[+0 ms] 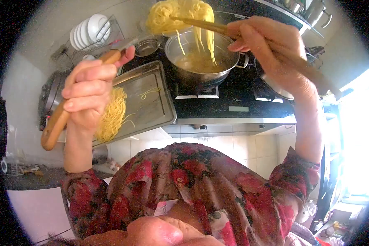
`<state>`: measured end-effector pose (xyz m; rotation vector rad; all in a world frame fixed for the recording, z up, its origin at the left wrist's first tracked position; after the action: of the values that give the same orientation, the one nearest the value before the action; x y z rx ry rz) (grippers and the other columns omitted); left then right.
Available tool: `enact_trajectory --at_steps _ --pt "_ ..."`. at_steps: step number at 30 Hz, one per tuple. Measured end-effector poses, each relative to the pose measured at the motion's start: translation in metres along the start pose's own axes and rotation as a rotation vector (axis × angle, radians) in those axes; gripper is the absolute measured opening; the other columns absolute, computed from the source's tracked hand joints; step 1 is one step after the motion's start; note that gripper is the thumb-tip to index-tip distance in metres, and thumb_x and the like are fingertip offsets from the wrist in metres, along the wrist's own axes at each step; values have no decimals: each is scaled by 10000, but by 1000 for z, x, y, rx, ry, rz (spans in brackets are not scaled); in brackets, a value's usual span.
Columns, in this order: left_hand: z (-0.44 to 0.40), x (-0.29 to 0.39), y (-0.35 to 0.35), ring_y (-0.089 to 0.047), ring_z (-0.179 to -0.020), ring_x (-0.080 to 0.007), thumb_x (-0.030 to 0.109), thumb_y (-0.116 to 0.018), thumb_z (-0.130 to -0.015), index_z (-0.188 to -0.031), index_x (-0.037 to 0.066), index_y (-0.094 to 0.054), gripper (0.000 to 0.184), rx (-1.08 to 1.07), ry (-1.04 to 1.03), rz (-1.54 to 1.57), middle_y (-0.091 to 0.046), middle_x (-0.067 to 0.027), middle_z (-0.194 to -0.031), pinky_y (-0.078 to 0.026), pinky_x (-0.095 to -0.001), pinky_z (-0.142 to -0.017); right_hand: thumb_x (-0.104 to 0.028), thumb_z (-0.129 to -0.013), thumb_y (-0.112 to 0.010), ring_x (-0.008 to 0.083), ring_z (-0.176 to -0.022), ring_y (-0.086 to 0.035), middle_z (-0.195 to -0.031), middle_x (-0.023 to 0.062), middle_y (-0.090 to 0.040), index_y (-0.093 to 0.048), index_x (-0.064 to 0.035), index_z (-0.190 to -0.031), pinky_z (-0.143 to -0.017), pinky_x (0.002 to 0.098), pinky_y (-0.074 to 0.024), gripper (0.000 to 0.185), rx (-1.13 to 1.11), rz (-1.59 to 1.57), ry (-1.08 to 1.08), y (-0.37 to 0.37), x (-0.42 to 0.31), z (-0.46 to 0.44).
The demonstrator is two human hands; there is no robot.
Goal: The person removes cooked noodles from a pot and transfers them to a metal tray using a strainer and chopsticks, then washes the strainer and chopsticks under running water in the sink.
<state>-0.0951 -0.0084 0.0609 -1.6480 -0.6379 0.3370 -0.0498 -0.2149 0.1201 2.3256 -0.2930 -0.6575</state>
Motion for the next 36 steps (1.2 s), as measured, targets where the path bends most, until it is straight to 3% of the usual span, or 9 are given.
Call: enact_trajectory --at_steps 4,10,16,20,21,24,29,32,36 --pt "55 4 -30 -535 -538 -208 112 -159 -981 -1387 -150 -129 484 -53 -1 -38 -423 -95 -784 -533 -363 -488 -226 -1002 -428 211 -843 -705 -940 145 -701 -659 -8 -1087 -794 310 -564 328 6 17 148 -17 -57 -28" --pt "171 19 -35 -524 -455 -226 104 -267 -952 -1399 -124 -40 551 -19 -150 -75 -411 -124 -708 -497 -385 -356 -239 -1008 -418 207 -863 -703 -929 130 -707 -668 -32 -1083 -833 311 -551 333 -50 211 295 -94 -137 -54" --pt "270 10 -5 -536 -489 -189 75 -190 -957 -1403 -106 -118 487 23 -158 -163 -434 -82 -760 -561 -389 -453 -211 -994 -451 189 -848 -703 -952 145 -692 -641 12 -1075 -779 297 -573 304 -104 28 301 -183 -175 -55" --pt "308 17 52 -477 -457 -94 114 -268 -971 -1362 -56 -281 426 302 -227 -192 -444 -24 -721 -504 -291 -429 -138 -930 -579 155 -682 -675 -759 108 -664 -646 60 -971 -539 245 -531 213 -33 -116 164 -246 -154 -39" --pt "315 18 70 -464 -454 -75 114 -293 -970 -1343 -39 -318 404 372 -203 -228 -439 -7 -709 -470 -268 -415 -148 -965 -500 186 -766 -700 -861 151 -668 -624 65 -1027 -639 258 -578 254 -106 -131 109 -267 -145 -31" --pt "332 34 130 -422 -458 -29 114 -422 -930 -1252 25 -430 334 645 -140 -459 -419 43 -664 -368 -204 -393 -131 -952 -527 175 -740 -692 -807 134 -683 -632 74 -1014 -628 251 -568 239 -103 -197 -1 -316 -112 -9" --pt "363 70 188 -447 -463 -67 113 -508 -829 -1212 35 -425 399 1214 -81 -1092 -465 22 -658 -392 -245 -399 -166 -925 -586 173 -666 -694 -726 110 -665 -655 40 -925 -529 266 -526 218 76 -356 -194 -350 -52 29" --pt "368 90 188 -446 -438 -99 93 -501 -809 -1215 44 -414 419 1362 -69 -1372 -474 -2 -662 -398 -282 -380 -245 -963 -535 155 -700 -687 -784 99 -664 -630 34 -965 -586 255 -548 294 7 -539 -599 -354 -5 55" --pt "365 108 158 -469 -414 -152 76 -482 -813 -1269 56 -388 466 1516 -17 -1807 -497 -80 -660 -413 -330 -363 -241 -979 -499 189 -741 -695 -844 145 -683 -623 51 -1026 -631 267 -577 320 -3 -504 -480 -302 4 55"
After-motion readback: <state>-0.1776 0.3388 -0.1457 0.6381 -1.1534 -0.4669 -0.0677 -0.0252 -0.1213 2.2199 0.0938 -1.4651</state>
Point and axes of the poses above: each hand's wrist, its own z-axis away from the middle knuckle, its own y-axis out of the back of the hand, x = y × z, the point moved 10 cm from there along -z, towards the middle knuckle
